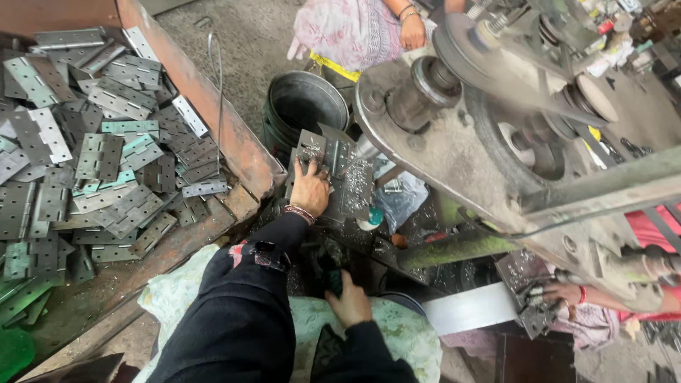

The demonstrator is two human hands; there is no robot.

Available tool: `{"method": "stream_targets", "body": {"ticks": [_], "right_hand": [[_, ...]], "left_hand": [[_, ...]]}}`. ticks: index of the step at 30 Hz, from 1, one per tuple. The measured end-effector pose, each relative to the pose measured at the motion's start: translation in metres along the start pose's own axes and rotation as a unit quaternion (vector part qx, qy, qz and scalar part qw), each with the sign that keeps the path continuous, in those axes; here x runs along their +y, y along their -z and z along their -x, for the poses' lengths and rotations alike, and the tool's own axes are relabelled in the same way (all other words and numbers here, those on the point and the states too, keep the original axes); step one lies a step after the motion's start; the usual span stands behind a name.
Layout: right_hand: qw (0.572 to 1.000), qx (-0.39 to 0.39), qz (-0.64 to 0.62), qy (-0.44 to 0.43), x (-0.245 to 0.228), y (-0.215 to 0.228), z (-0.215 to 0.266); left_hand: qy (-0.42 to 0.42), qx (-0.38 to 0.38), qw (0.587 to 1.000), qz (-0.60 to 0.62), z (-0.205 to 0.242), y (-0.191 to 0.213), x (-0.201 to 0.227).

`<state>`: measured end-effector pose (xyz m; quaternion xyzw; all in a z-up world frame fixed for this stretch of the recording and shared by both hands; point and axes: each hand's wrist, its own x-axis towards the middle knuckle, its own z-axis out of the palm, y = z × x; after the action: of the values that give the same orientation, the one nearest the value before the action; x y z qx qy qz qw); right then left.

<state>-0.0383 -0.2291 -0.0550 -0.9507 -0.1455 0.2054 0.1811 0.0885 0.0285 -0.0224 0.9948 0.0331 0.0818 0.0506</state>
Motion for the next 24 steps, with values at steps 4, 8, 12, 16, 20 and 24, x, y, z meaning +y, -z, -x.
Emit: {"method": "stream_targets", "body": {"ticks": [4,8,12,16,20,24], "right_hand": [[0.995,-0.04,0.074,-0.061,-0.033,0.035,-0.001],[0.995,-0.005,0.089,-0.047,-0.046,0.035,0.005],[0.995,-0.004,0.085,-0.045,-0.043,0.035,0.005],[0.994,-0.012,0.082,-0.064,-0.044,0.033,0.006],[0.995,-0.004,0.083,-0.059,-0.046,0.035,0.009],[0.995,-0.003,0.082,-0.058,-0.045,0.036,0.009]], "left_hand": [[-0.023,-0.053,0.998,-0.026,0.02,0.018,0.006],[-0.065,-0.073,0.995,-0.034,0.063,0.027,0.018],[-0.135,-0.079,0.987,-0.035,0.098,0.033,0.022],[-0.156,0.036,0.981,-0.105,0.108,0.033,0.019],[-0.172,0.057,0.98,-0.085,0.106,0.039,0.015],[-0.168,0.157,0.973,-0.029,0.106,0.05,0.01]]}}
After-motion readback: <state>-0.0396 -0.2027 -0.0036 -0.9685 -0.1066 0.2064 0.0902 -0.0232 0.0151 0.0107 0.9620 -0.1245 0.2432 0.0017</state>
